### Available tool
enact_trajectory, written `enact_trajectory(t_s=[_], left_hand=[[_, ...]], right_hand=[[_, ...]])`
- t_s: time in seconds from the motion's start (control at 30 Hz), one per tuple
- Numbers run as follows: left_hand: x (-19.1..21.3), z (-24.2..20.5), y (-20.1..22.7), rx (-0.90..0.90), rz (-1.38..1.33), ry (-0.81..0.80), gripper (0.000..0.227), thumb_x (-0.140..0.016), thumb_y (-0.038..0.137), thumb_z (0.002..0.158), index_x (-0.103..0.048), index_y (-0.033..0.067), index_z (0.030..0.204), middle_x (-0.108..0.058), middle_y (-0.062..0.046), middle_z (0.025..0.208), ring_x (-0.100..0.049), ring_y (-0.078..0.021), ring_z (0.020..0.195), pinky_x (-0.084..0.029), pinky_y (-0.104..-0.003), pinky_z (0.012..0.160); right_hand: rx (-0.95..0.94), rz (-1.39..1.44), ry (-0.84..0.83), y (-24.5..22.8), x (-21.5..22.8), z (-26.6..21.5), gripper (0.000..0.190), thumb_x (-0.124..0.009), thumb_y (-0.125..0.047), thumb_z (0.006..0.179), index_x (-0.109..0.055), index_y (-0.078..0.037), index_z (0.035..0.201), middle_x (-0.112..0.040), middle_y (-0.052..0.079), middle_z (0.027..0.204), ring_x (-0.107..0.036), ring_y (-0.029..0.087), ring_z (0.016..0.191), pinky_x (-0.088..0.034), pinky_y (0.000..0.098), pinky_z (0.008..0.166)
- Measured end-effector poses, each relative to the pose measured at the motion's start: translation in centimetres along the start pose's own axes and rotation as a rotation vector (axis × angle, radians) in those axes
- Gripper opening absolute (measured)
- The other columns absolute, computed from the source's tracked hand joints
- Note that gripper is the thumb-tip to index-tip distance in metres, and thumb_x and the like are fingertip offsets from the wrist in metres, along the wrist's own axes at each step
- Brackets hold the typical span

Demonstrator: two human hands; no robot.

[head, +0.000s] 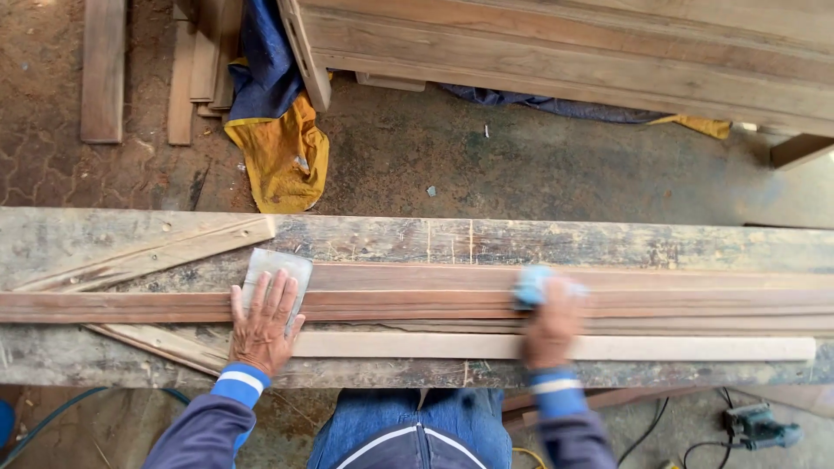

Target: Sand long thin wooden strips using a sanding block or sandpaper on a workbench.

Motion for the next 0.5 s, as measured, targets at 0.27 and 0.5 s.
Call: enact_trajectory(t_s=[0.27,0.5], left_hand=[[0.3,0.1,0.2,-0.005,-0.056,-0.017,0.070,-0.052,0.042,0.096,-0.032,0.0183,0.159,-0.021,-0.001,0.171,-0.019,-0.0283,0.158,-0.010,-0.071,0.126],[0.3,0.3,0.2,0.026,-0.088,0.016,0.070,-0.053,0.042,0.094,-0.035,0.0177,0.157,-0.024,-0.002,0.169,-0.021,-0.0291,0.156,-0.012,-0.074,0.124]], right_hand=[[0.304,0.252,-0.225,-12.2,-2.2,-0.3,0.063,-0.058,0.008,0.087,-0.051,-0.005,0.149,-0.053,0.016,0.154,-0.048,0.032,0.146,-0.025,0.0582,0.127],[-0.172,-0.113,-0.031,1.3,2.4,0.9,0.046,-0.052,0.000,0.100,-0.056,-0.008,0.145,-0.054,0.015,0.154,-0.045,0.033,0.149,-0.015,0.0616,0.129]])
Point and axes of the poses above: each hand's wrist, its own z-axis towards the middle knuckle, its own x-axis out of the back of the hand, y = z × x, the point moved 6 cm from there along z, towards the middle knuckle
